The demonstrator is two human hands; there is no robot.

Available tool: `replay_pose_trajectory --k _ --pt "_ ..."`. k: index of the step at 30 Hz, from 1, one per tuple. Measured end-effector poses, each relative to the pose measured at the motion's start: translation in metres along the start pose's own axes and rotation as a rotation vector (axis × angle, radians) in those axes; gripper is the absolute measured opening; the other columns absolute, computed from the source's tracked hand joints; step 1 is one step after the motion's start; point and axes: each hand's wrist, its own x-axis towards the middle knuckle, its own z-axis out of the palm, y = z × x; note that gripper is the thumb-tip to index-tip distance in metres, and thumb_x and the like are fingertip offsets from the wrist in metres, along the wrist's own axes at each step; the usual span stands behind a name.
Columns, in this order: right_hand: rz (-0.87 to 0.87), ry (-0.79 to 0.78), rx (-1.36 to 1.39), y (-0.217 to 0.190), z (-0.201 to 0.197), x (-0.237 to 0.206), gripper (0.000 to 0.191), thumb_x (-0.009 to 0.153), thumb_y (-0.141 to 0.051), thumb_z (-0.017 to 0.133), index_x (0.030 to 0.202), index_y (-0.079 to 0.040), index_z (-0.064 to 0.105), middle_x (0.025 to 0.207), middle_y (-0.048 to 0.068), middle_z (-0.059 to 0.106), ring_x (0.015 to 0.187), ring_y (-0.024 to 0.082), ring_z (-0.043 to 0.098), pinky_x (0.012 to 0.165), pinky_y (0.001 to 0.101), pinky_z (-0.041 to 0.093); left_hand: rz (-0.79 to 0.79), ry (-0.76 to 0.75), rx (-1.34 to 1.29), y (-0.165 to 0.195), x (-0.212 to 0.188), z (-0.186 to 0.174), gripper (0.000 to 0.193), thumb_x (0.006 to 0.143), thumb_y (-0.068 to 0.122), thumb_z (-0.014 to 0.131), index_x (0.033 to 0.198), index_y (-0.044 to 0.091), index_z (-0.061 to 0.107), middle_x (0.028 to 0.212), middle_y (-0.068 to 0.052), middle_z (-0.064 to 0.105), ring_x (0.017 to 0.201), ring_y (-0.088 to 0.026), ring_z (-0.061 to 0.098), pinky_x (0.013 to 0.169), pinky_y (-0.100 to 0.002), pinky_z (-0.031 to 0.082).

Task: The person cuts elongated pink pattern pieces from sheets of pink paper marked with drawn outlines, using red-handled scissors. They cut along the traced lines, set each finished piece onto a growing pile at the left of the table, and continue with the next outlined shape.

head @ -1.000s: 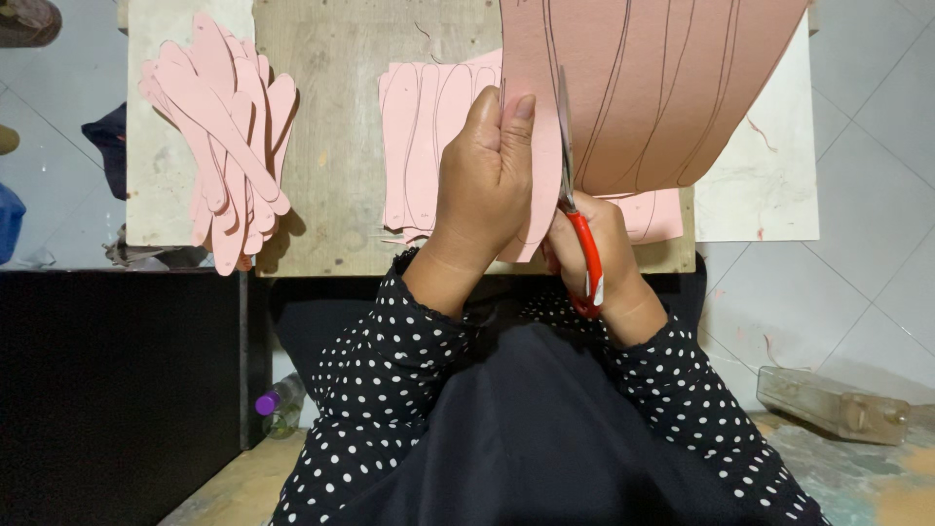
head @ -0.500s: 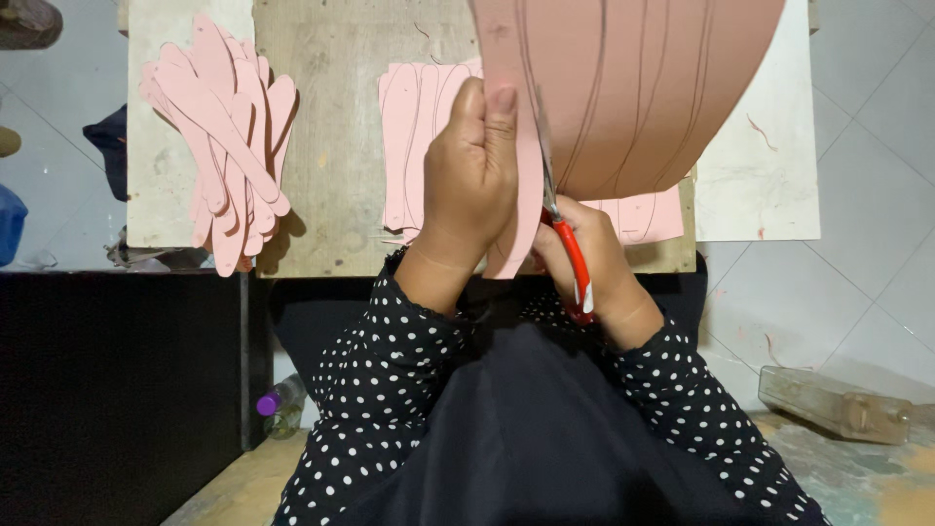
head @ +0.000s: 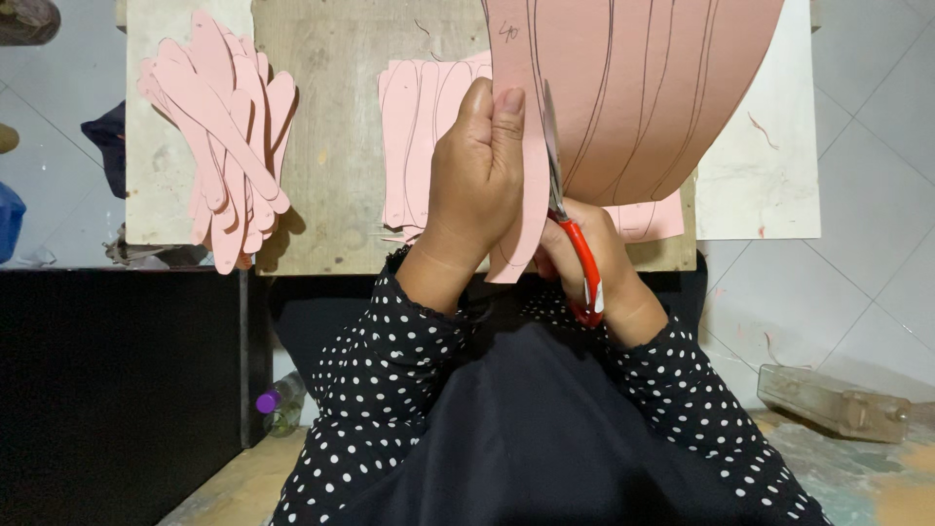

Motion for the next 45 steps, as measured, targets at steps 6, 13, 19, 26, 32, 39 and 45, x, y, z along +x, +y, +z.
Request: replay_pose_trajectory --k 6,13,19,26,32,39,45 --pt "0.021 0.022 -0.009 -0.001 0.001 0.001 0.034 0.104 -0.026 0.05 0.083 -0.002 0.06 0.059 0.001 0.056 0.049 0.01 0.052 0.046 0.0258 0.042 0.002 0.012 -0.053 -0.001 0.001 0.002 0.033 0.114 0.031 0.044 0.098 0.003 0.051 0.075 -0.012 0.062 0.064 -0.02 0.06 0.06 -0.034 0.049" --pt "0.064 0.068 -0.034 0.003 0.004 0.003 0.031 0.102 -0.019 0.048 0.081 0.0 0.061 0.057 0.004 0.058 0.047 0.011 0.054 0.045 0.0269 0.043 -0.018 0.019 -0.044 -0.002 0.002 0.001 0.032 0.113 0.031 0.045 0.099 0.003 0.052 0.074 -0.012 0.061 0.063 -0.019 0.058 0.06 -0.033 0.049" --pt "0.031 0.1 -0.027 0.004 0.002 0.01 0.02 0.099 -0.011 0.051 0.101 0.002 0.066 0.078 0.006 0.069 0.066 0.009 0.063 0.058 0.0254 0.052 -0.03 -0.049 -0.085 0.002 0.001 0.005 0.034 0.113 0.034 0.042 0.103 0.004 0.056 0.077 -0.012 0.065 0.066 -0.021 0.064 0.063 -0.035 0.052" --pt "-0.124 0.076 -0.078 0.001 -0.002 0.011 0.02 0.1 -0.008 0.051 0.104 0.005 0.065 0.085 0.008 0.071 0.074 0.011 0.065 0.065 0.0262 0.054 -0.09 -0.079 -0.075 0.004 0.0 0.008 0.035 0.112 0.034 0.042 0.101 0.004 0.055 0.073 -0.012 0.066 0.063 -0.023 0.065 0.059 -0.035 0.051" --pt "0.088 0.103 -0.021 -0.001 0.001 0.011 0.023 0.099 -0.012 0.05 0.093 0.003 0.067 0.069 0.007 0.067 0.055 0.012 0.061 0.05 0.0276 0.049 -0.091 -0.064 -0.057 0.003 -0.001 0.007 0.035 0.112 0.034 0.043 0.101 0.003 0.055 0.073 -0.013 0.065 0.063 -0.022 0.064 0.06 -0.035 0.051" --pt "0.051 0.125 -0.054 -0.002 0.002 0.01 0.024 0.1 -0.013 0.051 0.09 0.002 0.067 0.067 0.005 0.067 0.055 0.009 0.06 0.05 0.0259 0.049 -0.12 -0.07 -0.068 0.002 0.0 0.009 0.035 0.112 0.033 0.043 0.099 0.003 0.055 0.074 -0.012 0.066 0.064 -0.02 0.064 0.06 -0.034 0.051" --pt "0.141 0.141 0.017 -0.004 0.005 0.009 0.026 0.1 -0.013 0.052 0.085 0.002 0.067 0.063 0.006 0.064 0.051 0.01 0.058 0.047 0.0265 0.046 -0.096 -0.053 -0.124 0.0 -0.003 0.009 0.033 0.112 0.031 0.043 0.102 0.002 0.056 0.077 -0.011 0.067 0.068 -0.018 0.062 0.064 -0.033 0.052"
